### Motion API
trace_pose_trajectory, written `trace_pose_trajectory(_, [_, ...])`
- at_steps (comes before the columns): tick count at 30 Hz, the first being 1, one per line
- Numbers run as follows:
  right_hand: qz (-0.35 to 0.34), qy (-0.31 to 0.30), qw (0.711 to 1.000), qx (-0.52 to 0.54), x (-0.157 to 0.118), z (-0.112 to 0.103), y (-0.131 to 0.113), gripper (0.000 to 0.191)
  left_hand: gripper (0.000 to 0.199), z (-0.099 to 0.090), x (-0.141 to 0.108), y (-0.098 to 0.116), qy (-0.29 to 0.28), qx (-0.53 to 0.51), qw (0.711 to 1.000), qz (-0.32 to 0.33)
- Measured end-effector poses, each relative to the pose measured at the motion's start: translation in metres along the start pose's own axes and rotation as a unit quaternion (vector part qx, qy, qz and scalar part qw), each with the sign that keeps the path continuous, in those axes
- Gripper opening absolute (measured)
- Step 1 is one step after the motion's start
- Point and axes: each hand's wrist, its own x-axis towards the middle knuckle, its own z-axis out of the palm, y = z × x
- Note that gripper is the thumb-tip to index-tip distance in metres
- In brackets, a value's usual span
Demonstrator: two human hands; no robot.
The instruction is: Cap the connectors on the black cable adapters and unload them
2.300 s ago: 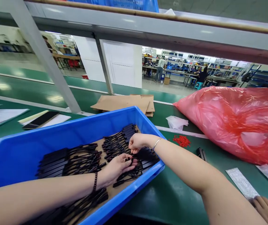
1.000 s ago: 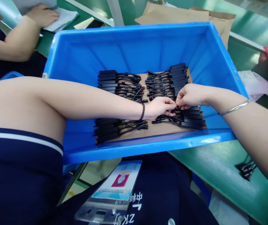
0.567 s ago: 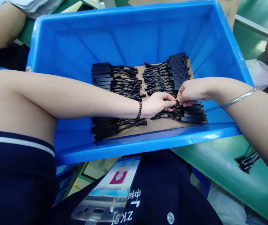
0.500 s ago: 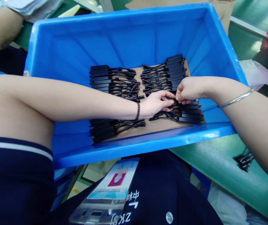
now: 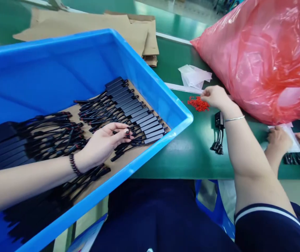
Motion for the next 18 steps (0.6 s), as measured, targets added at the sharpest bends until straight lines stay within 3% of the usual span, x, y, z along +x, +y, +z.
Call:
trace_pose_trajectory(3, [-0.021, 0.017, 1.000, -0.005, -0.002, 0.042, 0.019, 0.018, 0.033, 0.005, -0.005, -0.003, 0.006, -0.040, 0.999, 0.028])
trace_pose_trajectory(6, [-0.085, 0.045, 0.995, -0.016, 0.001, 0.066, 0.007, 0.024, 0.034, 0.009, -0.008, -0.007, 0.026, -0.052, 0.997, 0.053])
trace_pose_trajectory(12, [-0.077, 0.034, 0.991, -0.103, 0.001, 0.073, -0.044, 0.028, 0.021, 0.011, -0.005, -0.009, -0.003, -0.033, 0.998, 0.055])
trace_pose_trajectory(15, [-0.034, -0.006, 0.985, -0.167, -0.006, 0.076, -0.057, 0.032, 0.017, 0.007, 0.001, -0.009, -0.043, -0.038, 0.998, 0.026])
trace_pose_trajectory(18, [0.031, -0.008, 0.986, -0.166, 0.001, 0.071, -0.063, 0.037, 0.013, 0.001, 0.008, -0.010, -0.045, -0.032, 0.998, 0.038])
